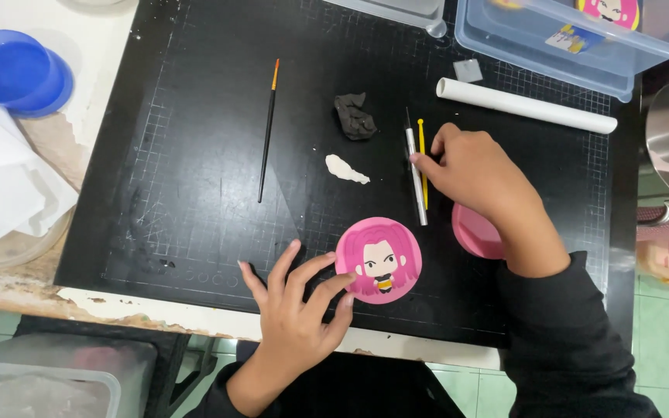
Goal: The person shapes small pieces of white and black clay by hand and attaches them to a pink circular base featuring a cartoon face. They use a yellow sculpting tool to refine the details of the clay figure. Finally, the person places the completed clay figure into a plastic storage container filled with similar items.
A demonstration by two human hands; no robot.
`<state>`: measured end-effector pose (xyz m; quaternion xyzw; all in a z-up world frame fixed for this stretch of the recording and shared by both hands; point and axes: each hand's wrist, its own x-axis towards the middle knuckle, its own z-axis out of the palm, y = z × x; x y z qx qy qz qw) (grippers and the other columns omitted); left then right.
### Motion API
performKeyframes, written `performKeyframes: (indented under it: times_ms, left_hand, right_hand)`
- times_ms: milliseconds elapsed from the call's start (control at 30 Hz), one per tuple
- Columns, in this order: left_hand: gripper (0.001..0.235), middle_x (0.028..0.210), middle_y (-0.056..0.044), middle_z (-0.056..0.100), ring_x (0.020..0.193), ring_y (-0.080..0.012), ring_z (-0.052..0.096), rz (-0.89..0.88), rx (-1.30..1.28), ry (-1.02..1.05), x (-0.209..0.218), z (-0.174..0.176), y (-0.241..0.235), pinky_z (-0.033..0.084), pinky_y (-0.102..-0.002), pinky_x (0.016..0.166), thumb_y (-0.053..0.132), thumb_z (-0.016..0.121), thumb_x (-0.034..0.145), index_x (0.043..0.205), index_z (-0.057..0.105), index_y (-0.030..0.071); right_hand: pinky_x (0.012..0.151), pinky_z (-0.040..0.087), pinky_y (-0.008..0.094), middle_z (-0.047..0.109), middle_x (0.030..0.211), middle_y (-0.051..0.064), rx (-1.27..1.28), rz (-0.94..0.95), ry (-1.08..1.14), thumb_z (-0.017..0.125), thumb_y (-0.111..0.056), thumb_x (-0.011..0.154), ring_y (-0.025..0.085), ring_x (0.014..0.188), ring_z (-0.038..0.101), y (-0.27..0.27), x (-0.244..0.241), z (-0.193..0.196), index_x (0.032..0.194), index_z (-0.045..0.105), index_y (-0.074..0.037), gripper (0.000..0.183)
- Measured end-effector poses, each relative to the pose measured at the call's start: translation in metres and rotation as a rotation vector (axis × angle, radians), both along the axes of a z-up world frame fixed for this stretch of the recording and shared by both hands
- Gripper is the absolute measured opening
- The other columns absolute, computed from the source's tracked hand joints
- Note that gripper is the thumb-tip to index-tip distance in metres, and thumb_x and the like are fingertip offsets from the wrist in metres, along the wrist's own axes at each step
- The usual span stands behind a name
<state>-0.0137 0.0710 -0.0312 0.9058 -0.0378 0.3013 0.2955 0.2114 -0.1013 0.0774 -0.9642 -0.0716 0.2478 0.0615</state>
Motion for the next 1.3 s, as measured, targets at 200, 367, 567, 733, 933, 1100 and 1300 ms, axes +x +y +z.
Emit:
performKeyframes:
  times_ms: [200,367,567,733,933,1100,1300]
  left_hand:
    - [0.012,0.123,0.003,0.066,0.137,-0.0331,0.049,0.0,-0.005,-0.023,0.0,-0.002,0.0,0.002,-0.074,0.117,0.031,0.063,0.093,0.1,0.072,0.028]
    - [0.013,0.121,0.003,0.067,0.136,-0.0324,0.05,0.013,-0.002,-0.042,0.001,-0.002,-0.001,0.001,-0.072,0.118,0.032,0.06,0.094,0.097,0.072,0.027]
    - [0.01,0.12,0.003,0.068,0.136,-0.032,0.05,0.029,0.01,-0.053,0.002,0.0,-0.004,-0.001,-0.07,0.119,0.03,0.063,0.093,0.097,0.072,0.027]
    - [0.012,0.123,0.001,0.068,0.135,-0.0332,0.052,0.039,0.086,-0.009,0.006,0.011,-0.007,0.002,-0.074,0.115,0.032,0.062,0.092,0.099,0.072,0.027]
    - [0.06,0.142,-0.004,0.061,0.139,-0.035,0.05,0.072,0.276,0.195,0.004,0.015,-0.009,0.021,-0.084,0.101,0.078,0.063,0.08,0.117,0.067,0.031]
    - [0.072,0.139,0.002,0.063,0.138,-0.0312,0.051,0.077,0.338,0.246,0.005,0.017,-0.01,0.028,-0.084,0.096,0.087,0.063,0.074,0.122,0.063,0.033]
    - [0.07,0.139,0.003,0.064,0.141,-0.0311,0.048,0.068,0.337,0.263,0.005,0.017,-0.009,0.022,-0.083,0.101,0.086,0.065,0.076,0.12,0.062,0.031]
  right_hand:
    - [0.074,0.047,0.049,0.072,0.091,0.018,0.012,0.091,-0.036,0.052,-0.041,0.107,0.039,0.088,0.065,-0.013,0.007,-0.022,0.111,0.057,-0.007,0.034]
    - [0.066,0.046,0.045,0.069,0.088,0.015,-0.02,0.0,0.049,0.052,-0.03,0.107,0.029,0.073,0.061,-0.007,0.005,-0.001,0.118,0.059,-0.007,0.027]
    - [0.067,0.049,0.042,0.07,0.092,0.014,-0.034,0.01,0.045,0.057,-0.023,0.102,0.029,0.076,0.064,-0.014,0.008,-0.006,0.106,0.066,-0.004,0.022]
    - [0.052,0.035,0.045,0.056,0.065,0.014,0.089,0.062,-0.211,0.051,-0.018,0.099,0.033,0.054,0.049,-0.031,-0.007,-0.018,0.092,0.049,-0.003,0.017]
    - [0.08,0.06,0.025,0.073,0.1,0.009,1.046,-0.045,-0.034,0.058,-0.012,0.101,0.016,0.082,0.077,-0.031,-0.084,-0.017,0.121,0.049,-0.007,0.023]
    - [0.08,0.065,0.029,0.076,0.091,0.014,1.265,-0.033,-0.095,0.064,-0.01,0.097,0.021,0.083,0.079,-0.036,-0.118,-0.069,0.112,0.047,-0.005,0.023]
    - [0.088,0.057,0.031,0.071,0.105,0.004,1.127,0.333,-0.181,0.057,-0.013,0.102,0.02,0.102,0.069,-0.038,-0.121,-0.095,0.113,0.063,-0.009,0.013]
